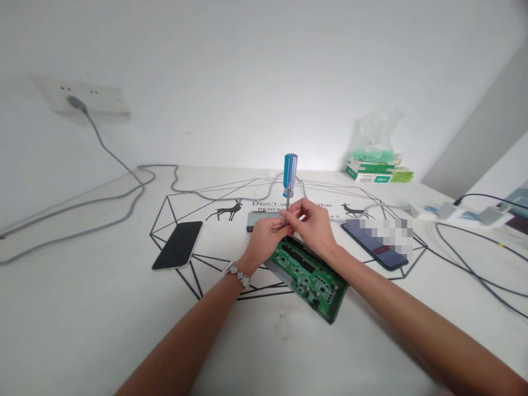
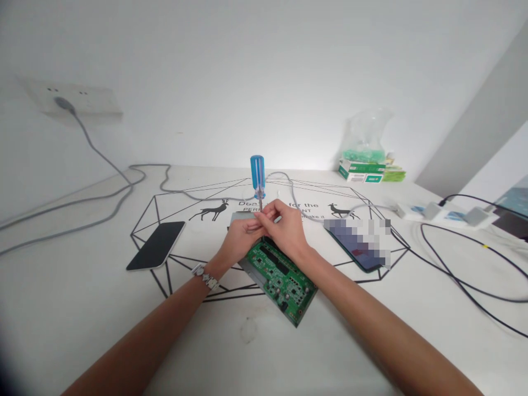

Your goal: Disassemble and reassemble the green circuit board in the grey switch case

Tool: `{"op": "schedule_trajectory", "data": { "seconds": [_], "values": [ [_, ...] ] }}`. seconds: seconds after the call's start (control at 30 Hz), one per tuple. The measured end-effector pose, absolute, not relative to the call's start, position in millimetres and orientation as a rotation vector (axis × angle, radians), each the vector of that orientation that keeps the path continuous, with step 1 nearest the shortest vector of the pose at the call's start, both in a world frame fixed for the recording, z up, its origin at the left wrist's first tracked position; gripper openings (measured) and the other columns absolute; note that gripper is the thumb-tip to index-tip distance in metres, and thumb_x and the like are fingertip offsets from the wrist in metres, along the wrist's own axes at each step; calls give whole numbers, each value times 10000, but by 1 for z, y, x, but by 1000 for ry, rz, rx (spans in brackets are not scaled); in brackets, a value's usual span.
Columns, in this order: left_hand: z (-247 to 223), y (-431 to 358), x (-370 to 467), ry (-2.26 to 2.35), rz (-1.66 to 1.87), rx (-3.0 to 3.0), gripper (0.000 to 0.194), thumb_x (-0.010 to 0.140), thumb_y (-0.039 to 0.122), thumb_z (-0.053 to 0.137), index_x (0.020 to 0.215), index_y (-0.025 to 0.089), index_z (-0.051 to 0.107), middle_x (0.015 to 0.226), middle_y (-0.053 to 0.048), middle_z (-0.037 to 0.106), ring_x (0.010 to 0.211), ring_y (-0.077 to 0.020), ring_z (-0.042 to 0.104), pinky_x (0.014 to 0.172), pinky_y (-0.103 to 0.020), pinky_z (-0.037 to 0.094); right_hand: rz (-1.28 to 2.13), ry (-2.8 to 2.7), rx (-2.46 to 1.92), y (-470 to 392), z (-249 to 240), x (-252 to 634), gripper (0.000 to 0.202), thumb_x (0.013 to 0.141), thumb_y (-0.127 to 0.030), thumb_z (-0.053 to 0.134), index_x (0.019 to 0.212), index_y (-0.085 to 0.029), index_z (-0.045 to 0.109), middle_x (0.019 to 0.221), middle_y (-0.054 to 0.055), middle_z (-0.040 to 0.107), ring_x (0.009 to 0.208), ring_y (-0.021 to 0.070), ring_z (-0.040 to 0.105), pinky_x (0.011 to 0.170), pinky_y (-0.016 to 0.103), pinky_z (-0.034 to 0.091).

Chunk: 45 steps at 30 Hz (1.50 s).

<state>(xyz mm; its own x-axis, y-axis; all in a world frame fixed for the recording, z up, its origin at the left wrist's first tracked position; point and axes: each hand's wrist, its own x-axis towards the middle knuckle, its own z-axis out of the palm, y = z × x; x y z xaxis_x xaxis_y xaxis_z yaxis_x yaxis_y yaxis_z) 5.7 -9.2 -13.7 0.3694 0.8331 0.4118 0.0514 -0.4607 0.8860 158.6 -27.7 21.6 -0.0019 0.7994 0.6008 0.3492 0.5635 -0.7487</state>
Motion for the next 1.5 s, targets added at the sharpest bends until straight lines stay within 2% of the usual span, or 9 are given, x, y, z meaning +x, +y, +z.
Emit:
{"op": "schedule_trajectory", "data": {
  "seconds": [0.07,0.27,0.43,0.6,0.8,0.9,1.1,1.33,1.5],
  "values": [
    [-11,-11,5,776,1181,1797,323,876,429,670,895,122,769,874,-76,768,899,-252,711,829,-347,566,442,-1620,-1013,-29,21,159,193,867,-388,658,805,-205,645,687,7,679,644,174,649,621,290,509],
    [-2,-14,-1,787,1122,1792,255,827,352,735,923,119,777,942,-97,784,865,-233,733,817,-333,579,262,-1689,-1057,-31,20,164,199,912,-357,592,908,-201,716,716,13,646,652,168,602,621,294,474],
    [-2,-13,-5,809,1097,1762,236,815,340,750,913,127,776,898,-99,791,815,-224,742,745,-317,589,306,-1663,-1035,-33,21,166,212,886,-351,615,1007,-202,705,910,47,699,722,170,632,611,285,483],
    [-5,-12,-1,851,1207,1768,189,801,316,760,853,134,756,835,-81,786,779,-215,737,733,-309,583,520,-1602,-1018,-37,23,162,208,860,-350,627,993,-202,685,868,40,718,726,182,655,564,268,479],
    [-8,-10,4,786,1179,1787,268,856,375,709,951,128,751,979,-90,783,972,-255,729,891,-354,568,577,-1565,-993,-34,22,159,163,822,-344,670,907,-208,643,841,24,702,689,168,637,587,265,489],
    [-10,-9,8,760,1170,1799,246,864,360,695,934,129,746,993,-93,776,970,-248,724,914,-364,560,567,-1537,-978,-31,20,158,167,834,-369,670,872,-207,655,815,21,703,675,164,624,627,278,511],
    [-8,-9,9,704,1138,1783,214,869,331,684,884,123,734,935,-95,767,905,-228,721,859,-340,562,588,-1535,-965,-28,15,160,253,884,-415,636,992,-206,729,807,34,732,641,176,634,619,303,534],
    [-4,-10,-5,747,1070,1841,148,836,258,708,887,126,749,950,-87,773,891,-208,723,872,-324,560,704,-1583,-929,-27,14,164,318,940,-420,549,1118,-194,685,928,54,755,565,151,631,594,305,544],
    [-5,-11,-3,860,1127,1885,147,822,252,711,885,121,730,918,-96,765,860,-216,716,848,-350,566,582,-1558,-992,-27,17,164,290,882,-411,640,1080,-201,668,934,48,728,653,155,649,620,283,527]
  ]
}}
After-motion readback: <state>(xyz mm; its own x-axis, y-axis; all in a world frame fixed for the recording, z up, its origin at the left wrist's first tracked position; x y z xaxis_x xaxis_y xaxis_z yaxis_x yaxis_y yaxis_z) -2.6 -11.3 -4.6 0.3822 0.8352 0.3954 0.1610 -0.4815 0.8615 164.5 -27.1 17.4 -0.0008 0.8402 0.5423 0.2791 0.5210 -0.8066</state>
